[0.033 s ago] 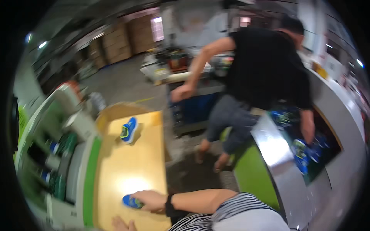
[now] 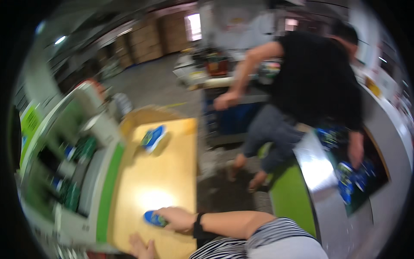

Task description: The person repeatedly picks up blue and green sneakers from a wooden table and places them into a green and white machine. The person handles the shoes one at a time, sometimes turning them over, and continues this cycle throughout the clip.

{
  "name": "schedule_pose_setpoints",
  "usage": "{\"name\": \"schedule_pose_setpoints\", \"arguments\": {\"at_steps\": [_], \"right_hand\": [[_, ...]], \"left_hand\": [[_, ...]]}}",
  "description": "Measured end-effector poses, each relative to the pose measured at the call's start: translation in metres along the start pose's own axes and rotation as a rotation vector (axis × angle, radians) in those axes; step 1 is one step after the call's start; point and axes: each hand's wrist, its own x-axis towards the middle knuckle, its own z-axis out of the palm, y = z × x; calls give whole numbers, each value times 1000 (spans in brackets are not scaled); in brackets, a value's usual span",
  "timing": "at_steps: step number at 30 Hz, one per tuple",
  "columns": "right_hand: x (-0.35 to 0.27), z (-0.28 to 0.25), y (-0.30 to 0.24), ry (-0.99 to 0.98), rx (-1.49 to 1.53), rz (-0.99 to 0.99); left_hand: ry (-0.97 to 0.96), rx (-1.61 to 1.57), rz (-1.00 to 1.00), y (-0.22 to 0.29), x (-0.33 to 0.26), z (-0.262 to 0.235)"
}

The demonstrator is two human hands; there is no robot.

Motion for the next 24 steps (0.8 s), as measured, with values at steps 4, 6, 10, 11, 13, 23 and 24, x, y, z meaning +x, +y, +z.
{"name": "schedule_pose_setpoints", "arguments": {"at_steps": [4,6,10,11,13,23,24], "right_hand": [[-12,-19,0,68,-115,19],[-9,-24,-21,67,-169,78],[1,-10,-24,76,-172,-14],[-6,-11,-24,67,-181,-28],[-5,-13,-23,35,-160,-31],[189,-143,134,67,-212,143],[217,-182,187,285,-252,-61]], "left_hand": [[-49,-110,10,32,9,-5],[-112,-159,-48,35,10,-14],[-149,-178,-66,16,0,-25],[-163,-192,-66,17,-7,-21],[-163,-195,-36,10,-7,-14],[-223,-109,-49,6,-10,-11],[-213,-119,-4,12,5,-13]]}}
